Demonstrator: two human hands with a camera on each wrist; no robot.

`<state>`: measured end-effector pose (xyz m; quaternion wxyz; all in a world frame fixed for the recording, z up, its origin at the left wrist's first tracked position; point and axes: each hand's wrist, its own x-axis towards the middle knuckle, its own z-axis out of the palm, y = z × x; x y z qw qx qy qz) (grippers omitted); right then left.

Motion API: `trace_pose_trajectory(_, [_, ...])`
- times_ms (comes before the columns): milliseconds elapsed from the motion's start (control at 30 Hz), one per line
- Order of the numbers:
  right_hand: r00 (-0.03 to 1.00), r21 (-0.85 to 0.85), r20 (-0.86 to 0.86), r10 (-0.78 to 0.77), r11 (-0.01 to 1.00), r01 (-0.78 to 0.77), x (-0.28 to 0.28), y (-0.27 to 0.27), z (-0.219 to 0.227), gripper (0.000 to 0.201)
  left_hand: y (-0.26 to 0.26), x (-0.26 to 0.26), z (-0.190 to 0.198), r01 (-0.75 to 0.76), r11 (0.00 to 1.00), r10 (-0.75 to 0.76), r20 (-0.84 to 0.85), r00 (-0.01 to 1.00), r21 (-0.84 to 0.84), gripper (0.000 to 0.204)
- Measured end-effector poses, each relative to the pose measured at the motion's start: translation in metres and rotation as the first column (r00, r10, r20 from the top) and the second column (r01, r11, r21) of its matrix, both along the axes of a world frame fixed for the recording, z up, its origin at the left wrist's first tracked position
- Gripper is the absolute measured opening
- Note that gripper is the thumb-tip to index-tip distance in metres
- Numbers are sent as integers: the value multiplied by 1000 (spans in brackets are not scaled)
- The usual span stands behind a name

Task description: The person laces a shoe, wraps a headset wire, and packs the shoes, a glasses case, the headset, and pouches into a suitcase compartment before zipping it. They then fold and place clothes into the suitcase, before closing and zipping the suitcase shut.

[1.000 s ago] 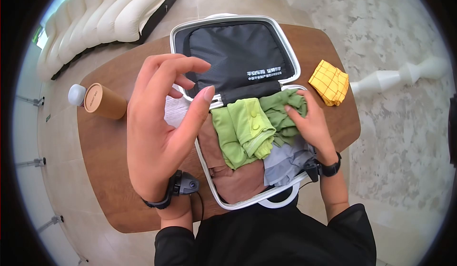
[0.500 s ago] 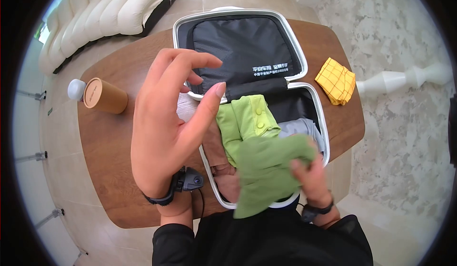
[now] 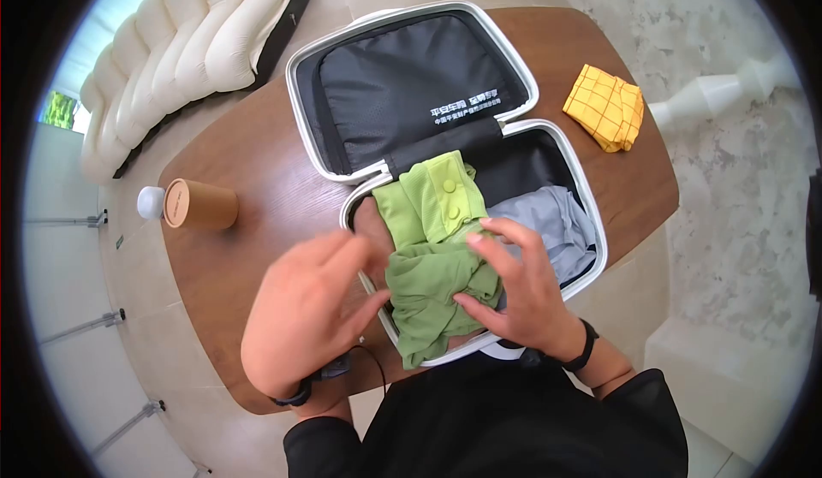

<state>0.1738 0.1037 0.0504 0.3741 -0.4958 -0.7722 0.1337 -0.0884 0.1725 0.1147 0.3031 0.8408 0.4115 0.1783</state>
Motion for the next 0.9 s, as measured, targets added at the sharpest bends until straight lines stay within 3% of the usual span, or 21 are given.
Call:
trace_pose_trajectory(33, [1000, -1, -13, 5, 1000, -5, 3, 2, 2, 55, -8, -6, -3, 46, 997, -57, -175, 983, -68, 32])
trace_pose_trajectory(100, [947, -78, 137, 289, 957, -281, 10, 6, 3, 48, -25, -6, -16, 71, 985, -103, -206, 973, -159, 34])
trace_pose_trajectory(133, [929, -128, 105, 356, 931, -342, 11, 6, 2, 42, -30, -3, -22, 120, 976, -148, -147, 978, -182, 37])
trace_pose_trajectory(267, [905, -153, 188, 382, 922, -357, 13, 1, -5, 45, -51, 6, -50, 117, 974, -139, -105, 985, -195, 40])
trace_pose_trajectory(333, [882, -279, 209, 423, 890, -361, 13, -3, 5, 54, -56, 13, -54, 73, 989, -93, -154, 984, -132, 43])
trace_pose_trajectory(467, [873, -371, 171, 457, 850, -373, 13, -5, 14, 62, -64, 29, -63, 36, 996, -55, -256, 965, -76, 51])
trace_pose_trajectory(533, [824, -414, 247, 509, 825, -386, 10, -3, 12, 70, -69, 33, -69, -27, 1000, 24, -313, 949, -6, 54])
trace_pose_trajectory(667, [789, -429, 334, 515, 829, -360, -2, -7, 4, 72, -83, 39, -74, -100, 994, 78, -387, 919, -37, 54])
trace_pose_trajectory(733, [741, -331, 485, 464, 882, -336, -5, -11, -1, 73, -90, 39, -78, -197, 973, 224, -287, 931, 120, 57])
trace_pose_trajectory(867, [770, -334, 454, 448, 887, -319, -1, -12, -8, 73, -94, 33, -68, -118, 983, 151, -251, 956, 144, 63])
trace_pose_trajectory(900, [790, -282, 442, 426, 902, -328, -1, -11, -10, 62, -94, 32, -59, -42, 995, 58, -195, 979, 89, 65])
